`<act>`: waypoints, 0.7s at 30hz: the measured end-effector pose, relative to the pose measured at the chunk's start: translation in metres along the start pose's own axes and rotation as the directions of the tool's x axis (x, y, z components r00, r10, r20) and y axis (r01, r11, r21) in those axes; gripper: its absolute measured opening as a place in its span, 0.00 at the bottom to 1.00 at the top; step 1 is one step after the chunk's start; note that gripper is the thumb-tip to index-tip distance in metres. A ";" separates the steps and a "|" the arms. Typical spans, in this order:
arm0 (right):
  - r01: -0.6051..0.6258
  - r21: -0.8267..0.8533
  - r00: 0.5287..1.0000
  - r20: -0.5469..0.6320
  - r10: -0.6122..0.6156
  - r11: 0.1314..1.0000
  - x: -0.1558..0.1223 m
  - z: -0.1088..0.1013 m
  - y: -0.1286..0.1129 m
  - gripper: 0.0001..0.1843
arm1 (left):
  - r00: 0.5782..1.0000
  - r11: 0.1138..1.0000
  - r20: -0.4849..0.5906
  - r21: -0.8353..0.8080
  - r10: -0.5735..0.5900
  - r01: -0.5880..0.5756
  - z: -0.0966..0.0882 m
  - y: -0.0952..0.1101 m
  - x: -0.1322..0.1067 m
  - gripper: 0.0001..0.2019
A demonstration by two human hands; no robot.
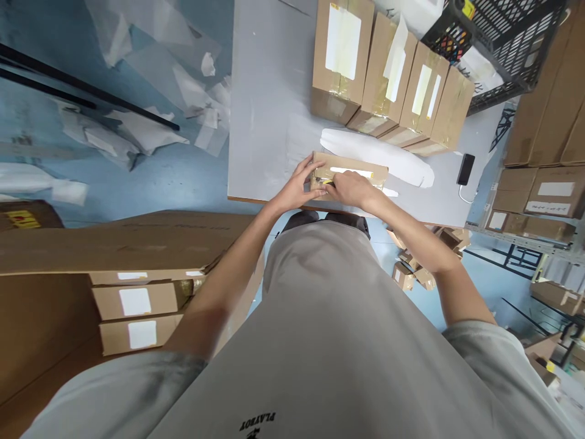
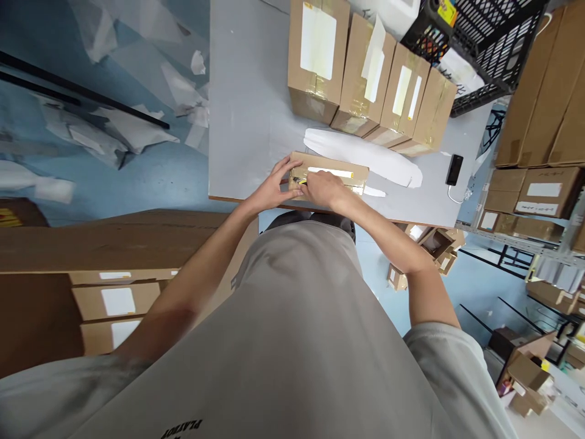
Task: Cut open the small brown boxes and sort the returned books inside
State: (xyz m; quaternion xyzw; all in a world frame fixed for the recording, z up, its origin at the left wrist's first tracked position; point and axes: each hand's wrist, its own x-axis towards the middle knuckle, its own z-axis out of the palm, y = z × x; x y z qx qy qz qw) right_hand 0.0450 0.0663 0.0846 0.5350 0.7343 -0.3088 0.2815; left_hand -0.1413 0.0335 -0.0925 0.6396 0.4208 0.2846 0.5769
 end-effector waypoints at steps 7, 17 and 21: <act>-0.047 -0.014 0.999 0.010 0.047 0.999 -0.010 0.003 0.016 0.33 | 1.000 1.000 -0.011 0.003 -0.003 0.003 0.003 0.002 -0.007 0.56; -0.261 0.018 0.962 0.089 0.259 0.965 -0.054 0.014 0.103 0.30 | 1.000 0.999 -0.005 0.028 -0.030 0.030 0.003 0.007 -0.016 0.54; -0.232 0.066 0.972 0.040 0.230 0.971 -0.063 0.028 0.118 0.34 | 0.999 0.998 0.010 0.034 -0.048 0.048 0.004 0.009 -0.018 0.52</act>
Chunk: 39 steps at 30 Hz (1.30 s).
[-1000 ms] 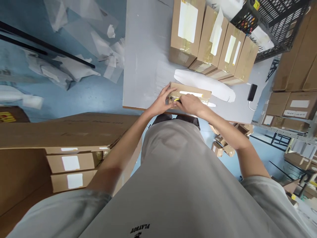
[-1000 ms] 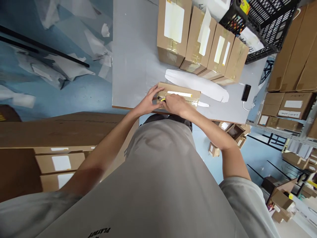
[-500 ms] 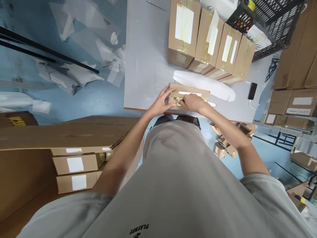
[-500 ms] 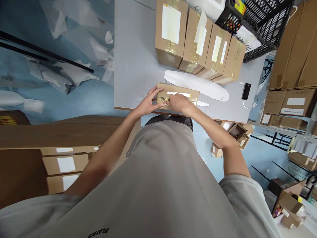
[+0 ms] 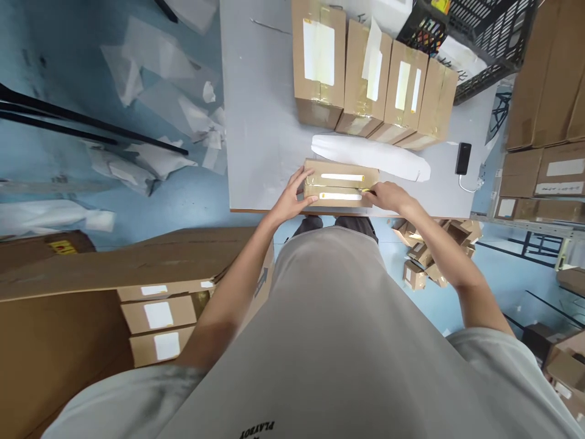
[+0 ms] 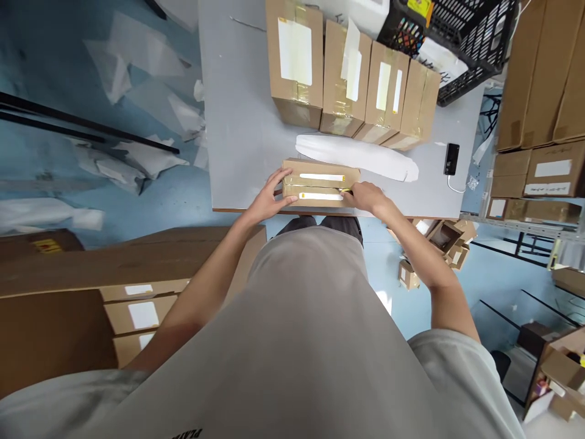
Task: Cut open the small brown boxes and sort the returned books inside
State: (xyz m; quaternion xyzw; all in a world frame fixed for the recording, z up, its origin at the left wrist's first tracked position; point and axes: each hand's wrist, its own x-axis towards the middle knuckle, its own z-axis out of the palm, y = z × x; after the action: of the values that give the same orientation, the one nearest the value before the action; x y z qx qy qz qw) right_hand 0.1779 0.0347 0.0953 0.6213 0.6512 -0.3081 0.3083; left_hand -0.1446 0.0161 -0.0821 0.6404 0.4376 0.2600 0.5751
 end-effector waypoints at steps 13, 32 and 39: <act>0.124 0.107 0.990 0.050 -0.130 0.986 0.012 0.009 0.079 0.30 | 0.979 0.987 -0.168 0.092 -0.115 0.131 0.013 0.015 0.000 0.47; 0.507 0.444 0.861 -0.307 -0.406 0.739 0.095 0.096 0.133 0.27 | 0.995 0.778 -0.103 0.625 0.003 0.062 0.120 0.078 0.129 0.41; 0.367 0.644 0.930 -0.273 -0.246 0.671 0.110 0.146 0.181 0.25 | 0.983 0.813 -0.182 0.568 -0.027 0.127 0.119 0.083 0.135 0.38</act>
State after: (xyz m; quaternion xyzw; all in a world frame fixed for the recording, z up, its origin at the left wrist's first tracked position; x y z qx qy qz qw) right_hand 0.3573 -0.0046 -0.0846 0.5950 0.6089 -0.5218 -0.0538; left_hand 0.0414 0.0748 -0.0495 0.7424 0.5675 0.1439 0.3258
